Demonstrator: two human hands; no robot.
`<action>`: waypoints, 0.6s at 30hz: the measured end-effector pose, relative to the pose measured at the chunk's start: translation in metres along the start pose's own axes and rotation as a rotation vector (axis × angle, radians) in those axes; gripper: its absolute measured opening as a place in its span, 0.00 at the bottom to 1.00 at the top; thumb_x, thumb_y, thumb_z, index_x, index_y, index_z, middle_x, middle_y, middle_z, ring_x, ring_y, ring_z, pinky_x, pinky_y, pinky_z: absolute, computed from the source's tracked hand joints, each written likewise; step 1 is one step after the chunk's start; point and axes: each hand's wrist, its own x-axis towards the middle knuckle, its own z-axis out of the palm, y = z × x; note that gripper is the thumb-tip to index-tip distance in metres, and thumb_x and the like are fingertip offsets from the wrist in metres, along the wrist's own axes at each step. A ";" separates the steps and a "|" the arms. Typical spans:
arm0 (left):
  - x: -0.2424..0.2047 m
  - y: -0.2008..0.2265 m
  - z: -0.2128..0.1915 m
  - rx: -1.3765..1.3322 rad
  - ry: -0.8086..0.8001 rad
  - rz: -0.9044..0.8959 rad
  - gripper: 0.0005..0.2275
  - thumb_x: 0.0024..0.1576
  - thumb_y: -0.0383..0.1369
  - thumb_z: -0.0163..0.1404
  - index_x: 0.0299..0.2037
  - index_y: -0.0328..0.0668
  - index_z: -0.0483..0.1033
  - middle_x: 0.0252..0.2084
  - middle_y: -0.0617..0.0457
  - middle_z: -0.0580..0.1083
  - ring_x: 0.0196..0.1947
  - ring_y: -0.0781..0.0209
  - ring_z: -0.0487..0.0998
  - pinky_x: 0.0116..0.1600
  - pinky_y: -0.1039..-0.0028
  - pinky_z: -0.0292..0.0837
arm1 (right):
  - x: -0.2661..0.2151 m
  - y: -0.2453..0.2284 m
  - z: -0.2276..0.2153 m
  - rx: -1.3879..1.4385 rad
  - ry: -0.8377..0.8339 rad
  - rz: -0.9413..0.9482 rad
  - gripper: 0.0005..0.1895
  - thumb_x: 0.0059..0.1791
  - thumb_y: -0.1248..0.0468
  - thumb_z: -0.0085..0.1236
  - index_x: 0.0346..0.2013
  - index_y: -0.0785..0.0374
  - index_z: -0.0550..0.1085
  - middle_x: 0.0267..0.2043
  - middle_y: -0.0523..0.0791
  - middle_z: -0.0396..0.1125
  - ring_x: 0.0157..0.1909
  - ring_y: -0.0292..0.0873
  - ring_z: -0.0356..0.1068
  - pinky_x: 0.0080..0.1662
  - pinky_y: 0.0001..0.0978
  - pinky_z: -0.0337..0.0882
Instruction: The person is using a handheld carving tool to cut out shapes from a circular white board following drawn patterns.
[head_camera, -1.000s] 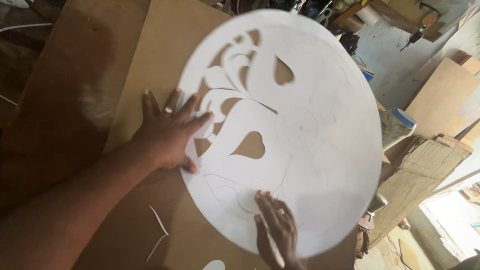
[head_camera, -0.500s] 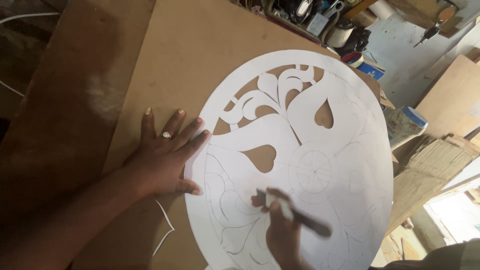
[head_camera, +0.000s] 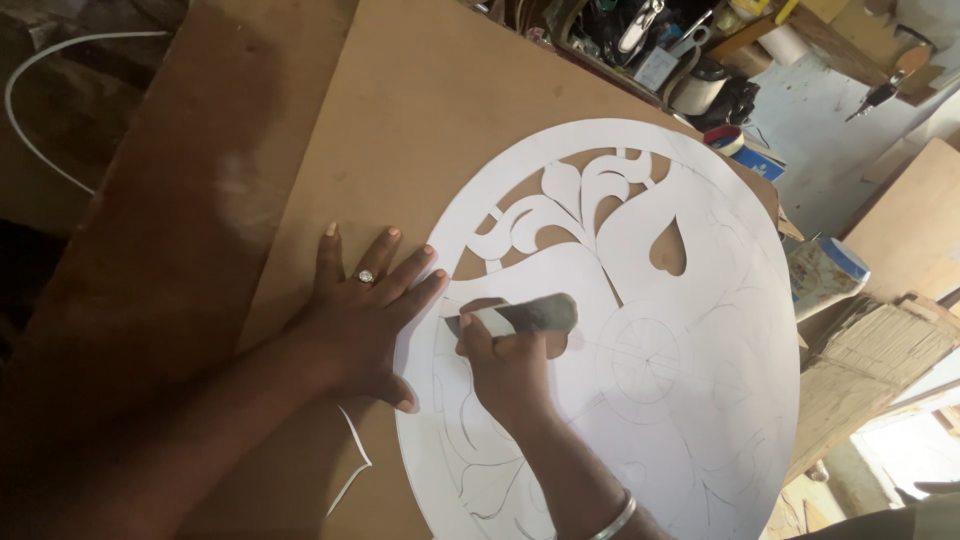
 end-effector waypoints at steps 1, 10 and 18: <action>-0.001 0.001 -0.002 0.004 -0.005 -0.004 0.64 0.29 0.66 0.65 0.77 0.56 0.43 0.82 0.54 0.37 0.78 0.43 0.28 0.67 0.25 0.16 | 0.001 -0.007 0.003 0.039 0.004 0.058 0.09 0.50 0.63 0.56 0.37 0.66 0.79 0.23 0.44 0.73 0.27 0.37 0.73 0.31 0.31 0.72; -0.002 -0.002 0.002 -0.038 0.042 0.002 0.64 0.28 0.65 0.67 0.77 0.55 0.45 0.82 0.53 0.39 0.78 0.43 0.30 0.68 0.26 0.16 | 0.001 -0.002 0.013 -0.071 0.051 -0.068 0.10 0.52 0.63 0.53 0.38 0.66 0.78 0.25 0.46 0.74 0.28 0.38 0.76 0.33 0.31 0.74; -0.001 -0.001 0.003 -0.031 0.035 0.003 0.64 0.28 0.65 0.67 0.77 0.55 0.45 0.82 0.53 0.38 0.77 0.43 0.29 0.67 0.25 0.16 | 0.002 -0.012 0.014 -0.140 0.038 0.073 0.12 0.51 0.59 0.52 0.40 0.64 0.78 0.24 0.46 0.75 0.28 0.40 0.76 0.34 0.35 0.73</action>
